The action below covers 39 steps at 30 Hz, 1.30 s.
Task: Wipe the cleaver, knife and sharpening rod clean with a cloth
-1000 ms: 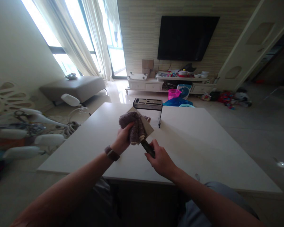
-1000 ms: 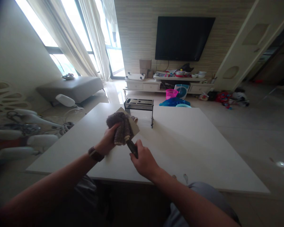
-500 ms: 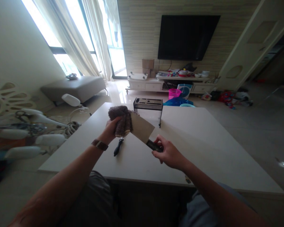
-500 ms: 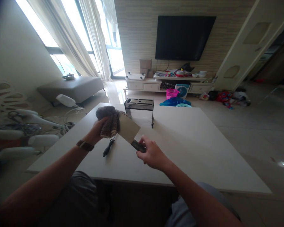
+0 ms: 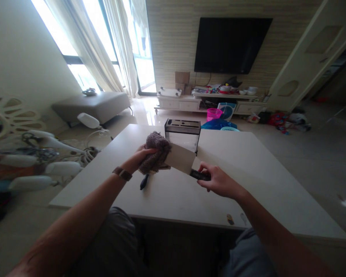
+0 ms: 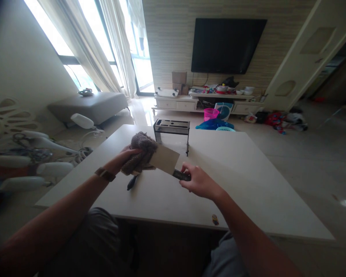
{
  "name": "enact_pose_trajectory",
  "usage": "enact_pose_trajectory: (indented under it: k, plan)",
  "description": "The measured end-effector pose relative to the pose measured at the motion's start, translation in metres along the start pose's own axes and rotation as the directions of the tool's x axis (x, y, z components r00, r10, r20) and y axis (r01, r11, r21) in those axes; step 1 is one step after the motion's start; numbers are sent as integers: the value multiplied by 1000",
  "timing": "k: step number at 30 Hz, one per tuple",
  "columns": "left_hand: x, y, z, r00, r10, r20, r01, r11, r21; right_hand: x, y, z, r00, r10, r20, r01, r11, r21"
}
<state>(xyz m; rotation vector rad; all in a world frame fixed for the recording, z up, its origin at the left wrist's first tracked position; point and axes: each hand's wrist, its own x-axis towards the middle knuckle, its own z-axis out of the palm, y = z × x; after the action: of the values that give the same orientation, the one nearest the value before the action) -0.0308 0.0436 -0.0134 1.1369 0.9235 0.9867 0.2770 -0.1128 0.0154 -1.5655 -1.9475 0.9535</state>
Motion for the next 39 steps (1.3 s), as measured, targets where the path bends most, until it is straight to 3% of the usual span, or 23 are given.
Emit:
enact_pose_trajectory:
  k: [2, 4, 8, 15, 18, 21, 24, 27, 29, 33, 39]
  plan:
    - [0, -1, 4, 1000, -12, -11, 12, 1000, 5, 0, 0, 6, 995, -14, -95, -11, 967, -253]
    - [-1, -1, 8, 999, -41, -29, 41, 999, -3, 1, 0, 10, 989, -32, -147, -28, 920, -392]
    - [-1, -2, 14, 991, -114, -68, 107, 989, -104, 1, -3, 9, 977, -86, -195, -11, 893, -450]
    - [8, 5, 0, 977, -92, -191, 44, 970, -240, -2, -2, -7, 948, -89, -304, -73, 874, -481]
    - [4, 13, -6, 982, -147, -119, 92, 921, -379, -3, 0, -15, 929, -76, -363, -110, 877, -468]
    - [-4, 17, -5, 982, -182, 50, 184, 863, -471, -2, 0, -19, 912, -37, -409, -99, 947, -306]
    - [-10, 14, 1, 980, -166, 106, 197, 852, -486, 2, -1, -15, 922, 44, -386, 6, 992, 126]
    - [-10, 7, 11, 980, -151, 130, 196, 853, -484, 4, -6, -8, 949, 121, -290, 72, 814, 576]
    - [-9, 2, 17, 974, -176, 145, 224, 859, -460, 4, -11, -3, 969, 127, -213, 75, 667, 741]
    - [-11, -7, 30, 977, -197, 77, 212, 903, -373, 1, -18, 6, 993, 79, -89, 35, 518, 855]
    - [-14, -15, 42, 971, -182, 158, 230, 894, -385, 3, -18, 16, 995, 93, -31, -20, 500, 866]
